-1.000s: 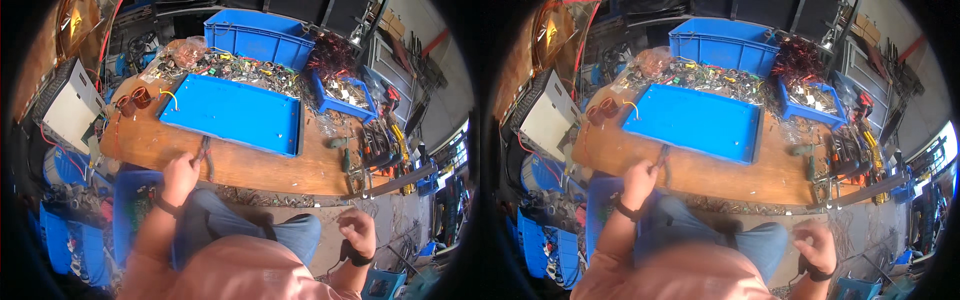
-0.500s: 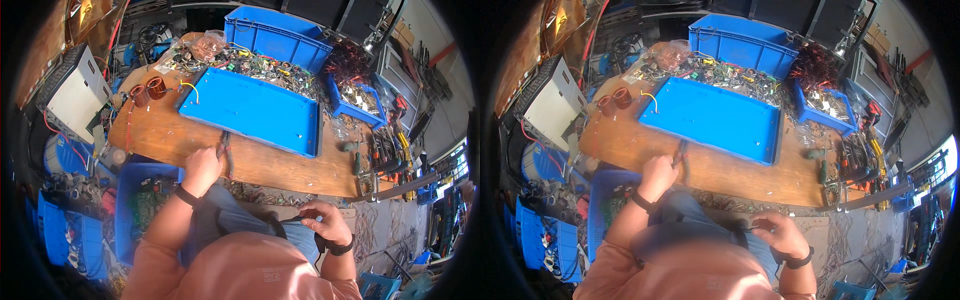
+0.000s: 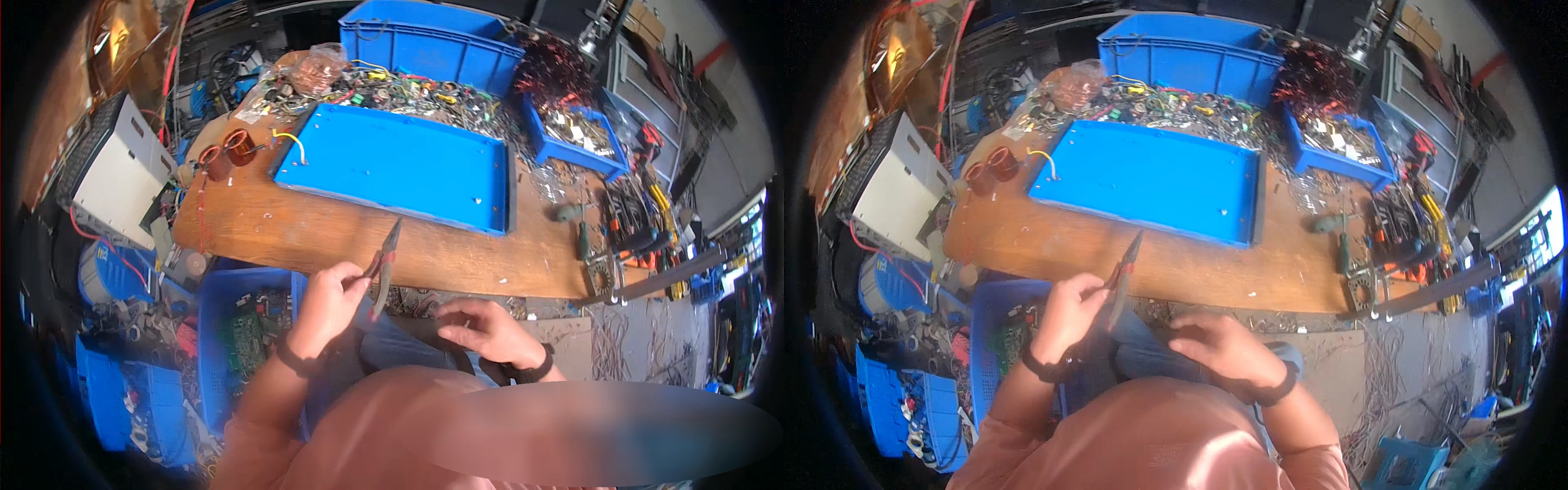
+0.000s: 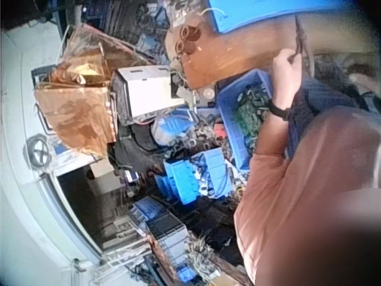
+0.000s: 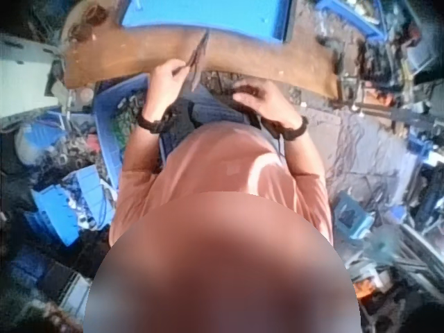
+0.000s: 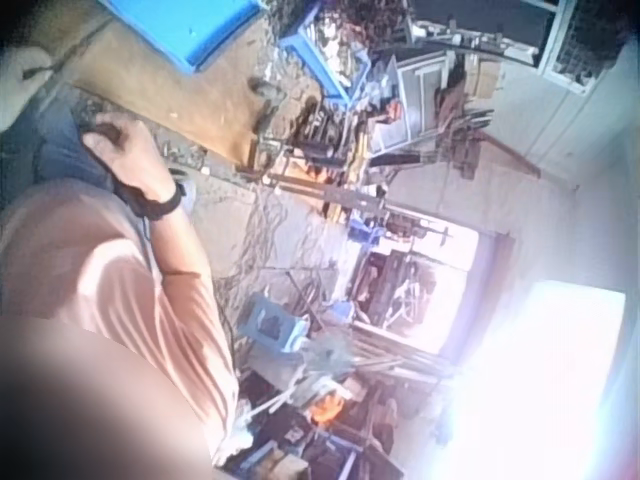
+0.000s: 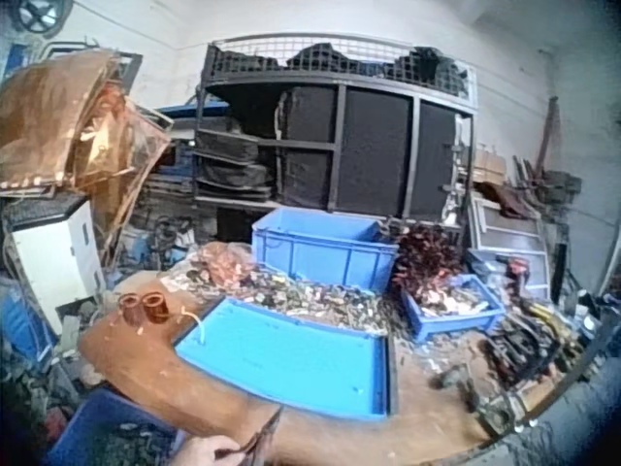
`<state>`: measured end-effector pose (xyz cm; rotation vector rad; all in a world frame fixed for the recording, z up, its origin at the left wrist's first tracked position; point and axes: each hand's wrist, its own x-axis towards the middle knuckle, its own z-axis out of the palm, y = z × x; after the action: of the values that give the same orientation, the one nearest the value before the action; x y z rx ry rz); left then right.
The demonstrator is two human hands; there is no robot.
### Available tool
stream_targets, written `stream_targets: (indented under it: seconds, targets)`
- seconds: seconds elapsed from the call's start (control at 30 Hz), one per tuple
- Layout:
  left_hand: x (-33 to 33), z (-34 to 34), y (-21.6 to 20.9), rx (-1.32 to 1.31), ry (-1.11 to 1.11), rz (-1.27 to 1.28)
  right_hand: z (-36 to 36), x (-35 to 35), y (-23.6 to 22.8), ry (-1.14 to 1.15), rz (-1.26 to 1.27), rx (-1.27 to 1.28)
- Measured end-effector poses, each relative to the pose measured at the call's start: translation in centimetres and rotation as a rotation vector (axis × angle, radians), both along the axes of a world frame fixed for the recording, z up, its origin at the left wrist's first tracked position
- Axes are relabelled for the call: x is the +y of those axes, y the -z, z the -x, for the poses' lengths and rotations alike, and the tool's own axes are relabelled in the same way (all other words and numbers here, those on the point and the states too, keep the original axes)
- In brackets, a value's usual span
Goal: Removing screws and wires from a blue plastic electronic enclosure on a workshop table.
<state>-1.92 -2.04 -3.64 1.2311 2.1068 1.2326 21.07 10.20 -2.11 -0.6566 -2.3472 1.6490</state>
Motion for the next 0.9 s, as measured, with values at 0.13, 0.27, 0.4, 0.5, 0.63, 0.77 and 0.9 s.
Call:
stream_targets:
  seconds: [0.13, 0.27, 0.4, 0.5, 0.63, 0.77, 0.9]
  targets:
    - [-0.1, -2.4, 1.0, -0.039, 0.054, 0.010, 1.6, -0.1, -1.2, 0.011, 0.256, -0.117]
    - [0.5, -4.4, 1.7, -0.088, 0.042, -0.031, 1.9, 0.1, -0.3, -0.026, 0.317, -0.085]
    - [2.0, -6.9, 1.3, -0.020, 0.053, -0.154, 2.0, -0.5, 1.1, -0.005, 0.405, -0.062]
    - [2.8, -7.7, 0.9, -0.021, 0.089, -0.145, 2.1, -0.9, 1.8, 0.077, 0.450, -0.013]
    - [3.1, -7.0, -0.3, -0.118, 0.243, -0.074, 1.3, -0.7, 2.1, 0.181, 0.638, 0.045]
    - [2.6, -2.1, -0.6, 0.013, 0.211, -0.073, -0.8, 0.6, 1.7, 0.150, 0.815, 0.077]
    - [3.5, 8.2, 0.4, 0.319, -0.297, -0.182, -3.0, 1.1, 1.5, 0.180, 0.825, 0.139]
